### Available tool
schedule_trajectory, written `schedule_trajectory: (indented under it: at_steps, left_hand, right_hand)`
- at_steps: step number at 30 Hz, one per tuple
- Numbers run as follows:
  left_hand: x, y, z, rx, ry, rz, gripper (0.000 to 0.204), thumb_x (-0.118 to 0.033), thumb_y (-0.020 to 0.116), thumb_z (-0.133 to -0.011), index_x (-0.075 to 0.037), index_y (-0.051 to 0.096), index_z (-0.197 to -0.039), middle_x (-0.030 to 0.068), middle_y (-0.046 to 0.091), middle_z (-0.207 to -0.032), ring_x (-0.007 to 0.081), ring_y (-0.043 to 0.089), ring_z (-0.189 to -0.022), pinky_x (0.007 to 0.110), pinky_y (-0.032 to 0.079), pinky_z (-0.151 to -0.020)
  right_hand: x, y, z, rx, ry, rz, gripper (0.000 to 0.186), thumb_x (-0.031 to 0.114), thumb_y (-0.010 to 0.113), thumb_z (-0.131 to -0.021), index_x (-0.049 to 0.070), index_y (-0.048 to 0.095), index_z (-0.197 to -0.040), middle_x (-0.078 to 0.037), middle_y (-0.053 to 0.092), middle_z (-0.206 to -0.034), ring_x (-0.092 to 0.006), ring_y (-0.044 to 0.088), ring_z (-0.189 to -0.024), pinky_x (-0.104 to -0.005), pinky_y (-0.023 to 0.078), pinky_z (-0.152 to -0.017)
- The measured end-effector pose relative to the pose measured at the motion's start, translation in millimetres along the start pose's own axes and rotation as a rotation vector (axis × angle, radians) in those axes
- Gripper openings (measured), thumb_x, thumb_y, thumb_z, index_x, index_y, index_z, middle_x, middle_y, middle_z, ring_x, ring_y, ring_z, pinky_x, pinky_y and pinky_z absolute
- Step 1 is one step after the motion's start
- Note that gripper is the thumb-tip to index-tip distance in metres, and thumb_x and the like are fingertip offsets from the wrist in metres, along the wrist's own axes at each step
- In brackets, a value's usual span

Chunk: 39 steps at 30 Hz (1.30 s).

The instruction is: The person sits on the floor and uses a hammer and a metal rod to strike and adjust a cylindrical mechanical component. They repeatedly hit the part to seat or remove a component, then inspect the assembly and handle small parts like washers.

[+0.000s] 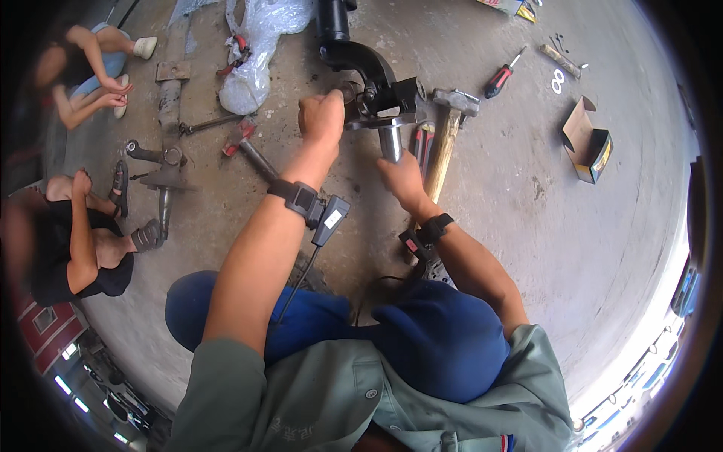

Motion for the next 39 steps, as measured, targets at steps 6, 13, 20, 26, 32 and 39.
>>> schedule_trajectory:
  at_steps: [6, 13, 20, 26, 32, 39]
  left_hand:
    - [54, 45, 65, 0.533, -0.351, 0.447, 0.041, -0.038, 0.061, -0.092, 0.0, 0.066, -0.106, 0.0114, 0.067, -0.093, 0.0214, 0.065, -0.085, 0.034, 0.052, -0.081]
    - [61, 86, 82, 0.726, -0.486, 0.134, 0.024, -0.014, 0.075, -0.084, 0.002, 0.068, -0.1, 0.0126, 0.07, -0.091, 0.0228, 0.069, -0.084, 0.037, 0.056, -0.081]
    - [61, 76, 95, 0.5, -0.376, 0.198, 0.014, -0.011, 0.072, -0.081, -0.003, 0.062, -0.085, 0.0048, 0.061, -0.069, 0.0137, 0.056, -0.048, 0.03, 0.046, -0.045]
    - [90, 83, 85, 0.193, 0.013, 0.156, 0.02, -0.012, 0.07, -0.079, 0.004, 0.059, -0.085, 0.0126, 0.064, -0.066, 0.023, 0.063, -0.054, 0.039, 0.05, -0.053]
    - [87, 94, 87, 0.149, 0.018, 0.181, 0.03, -0.014, 0.071, -0.075, 0.008, 0.061, -0.093, 0.0205, 0.069, -0.076, 0.03, 0.069, -0.069, 0.04, 0.053, -0.063]
    - [94, 90, 87, 0.228, -0.184, 0.178, 0.02, -0.007, 0.067, -0.072, 0.006, 0.06, -0.085, 0.0153, 0.064, -0.068, 0.0255, 0.062, -0.057, 0.037, 0.047, -0.053]
  right_hand:
    - [53, 54, 54, 0.019, 0.155, -0.453, 0.014, 0.016, 0.064, -0.088, 0.002, 0.058, -0.086, -0.002, 0.056, -0.068, -0.0133, 0.051, -0.05, -0.0296, 0.041, -0.045]
    - [43, 35, 48, 0.203, -0.018, -0.094, 0.041, 0.034, 0.061, -0.099, -0.003, 0.05, -0.113, -0.011, 0.065, -0.079, -0.0198, 0.064, -0.063, -0.0341, 0.051, -0.056]
    - [54, -88, 60, -0.052, -0.205, 0.53, 0.038, 0.033, 0.072, -0.09, -0.004, 0.068, -0.097, -0.022, 0.071, -0.092, -0.0361, 0.071, -0.092, -0.0425, 0.055, -0.08]
    - [31, -123, 27, -0.225, -0.079, 0.884, 0.076, 0.053, 0.079, -0.079, -0.012, 0.051, -0.107, -0.032, 0.067, -0.104, -0.0457, 0.068, -0.096, -0.0483, 0.056, -0.082]
    - [23, -123, 0, -0.21, -0.107, 0.647, 0.06, 0.036, 0.076, -0.084, -0.013, 0.054, -0.11, -0.028, 0.069, -0.091, -0.0385, 0.071, -0.085, -0.0431, 0.057, -0.076]
    - [70, -173, 5, 0.051, 0.17, 0.055, 0.023, 0.016, 0.065, -0.094, -0.005, 0.057, -0.098, -0.006, 0.058, -0.075, -0.0156, 0.058, -0.062, -0.0307, 0.052, -0.058]
Point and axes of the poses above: each hand's wrist, its own z-axis away from the middle knuckle, its own y-axis out of the palm, x = y × z, the point moved 10 cm from there along -z, towards the middle knuckle
